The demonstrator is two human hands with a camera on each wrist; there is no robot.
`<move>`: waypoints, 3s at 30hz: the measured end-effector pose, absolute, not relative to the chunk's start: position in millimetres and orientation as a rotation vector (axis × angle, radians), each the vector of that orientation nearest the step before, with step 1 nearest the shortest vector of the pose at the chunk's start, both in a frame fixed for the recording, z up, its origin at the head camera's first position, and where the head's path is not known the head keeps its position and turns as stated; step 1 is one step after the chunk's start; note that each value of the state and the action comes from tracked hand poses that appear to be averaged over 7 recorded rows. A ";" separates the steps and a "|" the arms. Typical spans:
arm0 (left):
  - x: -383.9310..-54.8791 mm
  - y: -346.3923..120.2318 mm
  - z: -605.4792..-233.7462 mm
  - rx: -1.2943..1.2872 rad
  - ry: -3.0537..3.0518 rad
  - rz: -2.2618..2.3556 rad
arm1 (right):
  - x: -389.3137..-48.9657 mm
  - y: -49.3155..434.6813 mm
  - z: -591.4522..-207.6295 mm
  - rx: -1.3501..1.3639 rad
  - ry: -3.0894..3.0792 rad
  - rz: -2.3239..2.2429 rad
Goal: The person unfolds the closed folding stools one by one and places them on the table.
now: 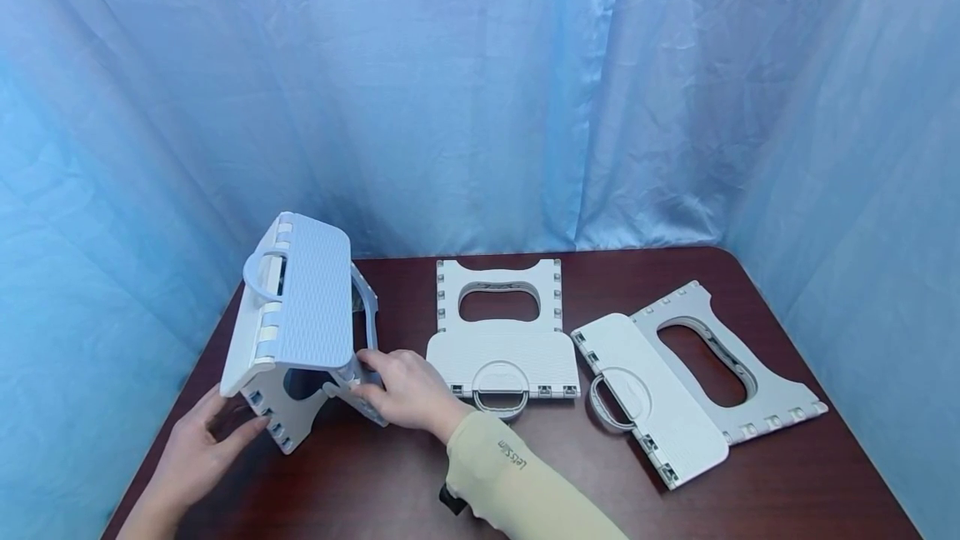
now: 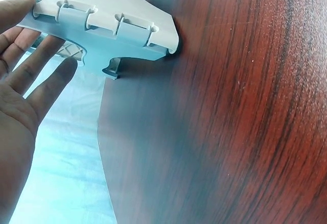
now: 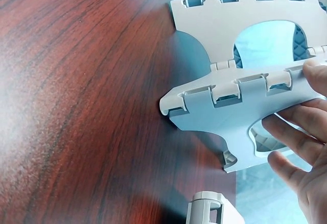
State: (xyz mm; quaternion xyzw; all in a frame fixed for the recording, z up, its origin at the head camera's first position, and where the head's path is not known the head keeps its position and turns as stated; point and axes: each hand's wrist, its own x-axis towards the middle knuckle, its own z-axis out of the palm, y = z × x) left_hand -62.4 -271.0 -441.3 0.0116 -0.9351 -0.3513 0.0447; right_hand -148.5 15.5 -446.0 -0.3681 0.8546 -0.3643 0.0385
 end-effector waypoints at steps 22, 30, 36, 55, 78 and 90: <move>-61.6 -273.2 -440.2 0.064 -2.868 -1.107 | -148.1 16.8 -443.8 -1.155 2.635 -1.141; -61.0 -273.6 -438.9 0.062 -2.865 -1.094 | -149.0 17.5 -446.0 -1.180 2.647 -1.156; -61.0 -273.4 -437.4 0.080 -2.874 -1.093 | -149.4 17.8 -446.7 -1.195 2.654 -1.149; -60.7 -275.3 -437.8 0.079 -2.857 -1.072 | -152.1 19.4 -449.3 -1.234 2.727 -1.044; -61.8 -277.7 -432.3 0.100 -2.874 -1.072 | -152.8 22.3 -446.8 -1.192 2.699 -1.077; -60.6 -279.0 -431.9 0.091 -2.869 -1.032 | -152.4 23.2 -444.7 -1.189 2.683 -1.106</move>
